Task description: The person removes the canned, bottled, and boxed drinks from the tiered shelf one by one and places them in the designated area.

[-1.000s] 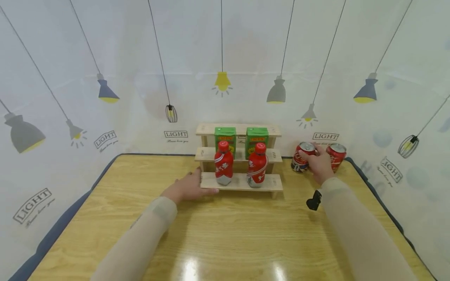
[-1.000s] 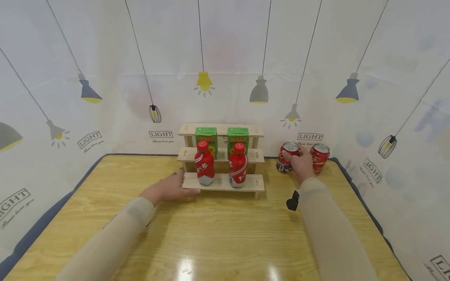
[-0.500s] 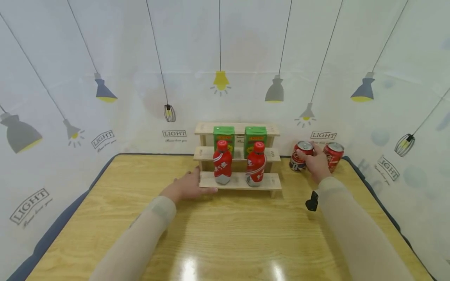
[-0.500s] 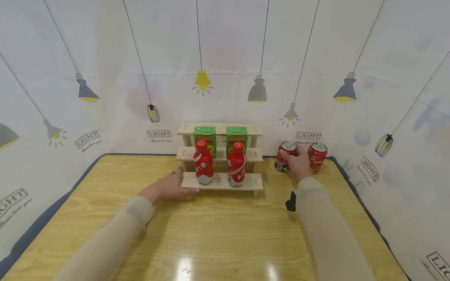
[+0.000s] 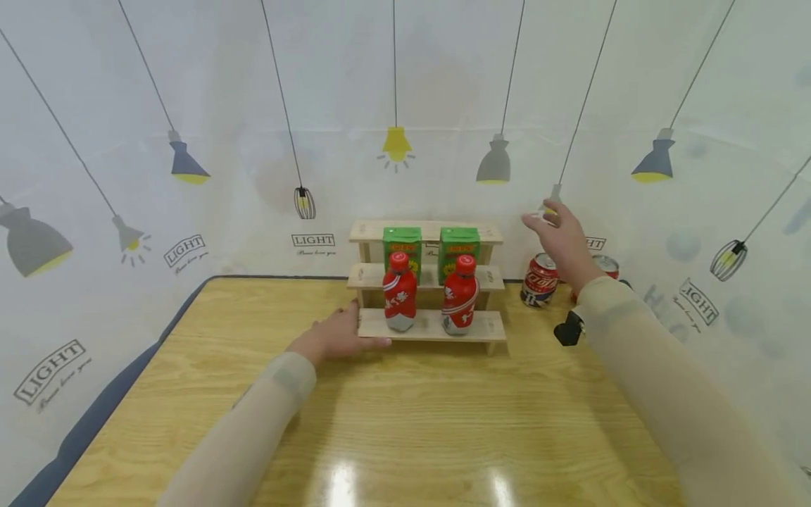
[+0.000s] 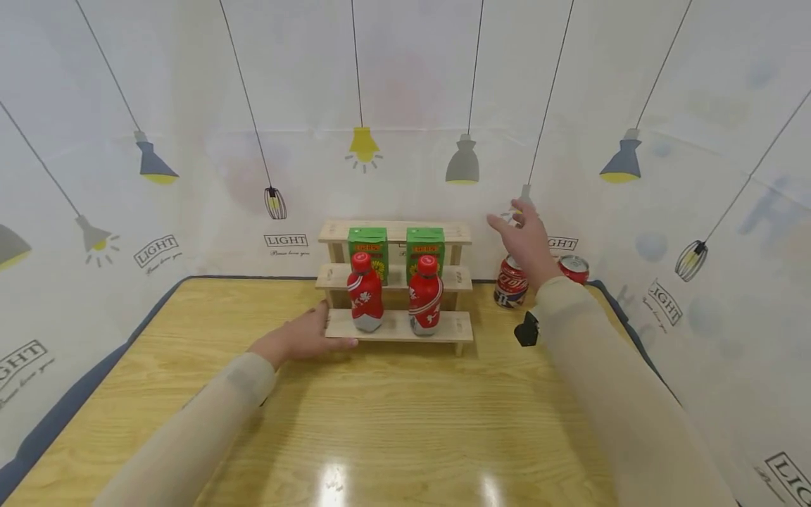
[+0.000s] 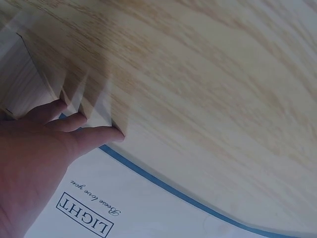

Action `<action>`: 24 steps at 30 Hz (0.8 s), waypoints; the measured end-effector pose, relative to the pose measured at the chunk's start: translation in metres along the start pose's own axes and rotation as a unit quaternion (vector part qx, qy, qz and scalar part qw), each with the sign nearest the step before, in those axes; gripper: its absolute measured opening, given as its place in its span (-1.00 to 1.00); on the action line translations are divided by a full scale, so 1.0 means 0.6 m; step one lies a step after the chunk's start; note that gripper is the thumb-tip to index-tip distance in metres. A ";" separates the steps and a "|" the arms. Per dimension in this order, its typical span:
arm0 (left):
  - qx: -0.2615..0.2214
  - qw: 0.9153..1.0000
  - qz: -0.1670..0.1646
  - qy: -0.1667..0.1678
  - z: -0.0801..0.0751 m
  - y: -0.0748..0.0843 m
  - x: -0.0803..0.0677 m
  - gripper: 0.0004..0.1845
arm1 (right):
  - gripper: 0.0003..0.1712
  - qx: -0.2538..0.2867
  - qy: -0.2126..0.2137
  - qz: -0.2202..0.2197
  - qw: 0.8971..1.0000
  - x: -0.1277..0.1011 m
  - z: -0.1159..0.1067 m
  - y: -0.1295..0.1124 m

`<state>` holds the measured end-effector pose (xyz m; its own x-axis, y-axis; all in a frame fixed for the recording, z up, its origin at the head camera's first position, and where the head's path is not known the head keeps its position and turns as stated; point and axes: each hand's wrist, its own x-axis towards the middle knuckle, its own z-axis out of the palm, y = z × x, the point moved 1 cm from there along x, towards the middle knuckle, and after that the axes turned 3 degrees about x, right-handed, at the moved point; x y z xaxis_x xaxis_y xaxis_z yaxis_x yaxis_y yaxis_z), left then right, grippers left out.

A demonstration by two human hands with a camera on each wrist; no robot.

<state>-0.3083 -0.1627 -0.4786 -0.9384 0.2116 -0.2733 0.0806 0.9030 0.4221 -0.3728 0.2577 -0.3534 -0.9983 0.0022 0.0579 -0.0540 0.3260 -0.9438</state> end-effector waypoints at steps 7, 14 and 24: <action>0.004 1.000 -0.004 -0.006 0.000 -0.002 0.003 0.57 | -0.14 0.054 -0.064 -0.035 0.996 -0.025 0.061 -0.057; 0.005 1.000 -0.002 -0.005 0.001 -0.003 0.003 0.57 | -0.18 0.101 -0.114 -0.013 0.988 -0.037 0.109 -0.051; 0.002 1.000 0.000 -0.002 0.000 -0.001 0.003 0.54 | -0.24 0.127 -0.138 0.045 0.981 -0.033 0.149 -0.026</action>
<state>-0.3102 -0.1628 -0.4796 -0.9373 0.2126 -0.2761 0.0821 0.9047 0.4180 -0.3539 0.1681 -0.3692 -0.9649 -0.2479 -0.0865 0.0660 0.0899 -0.9938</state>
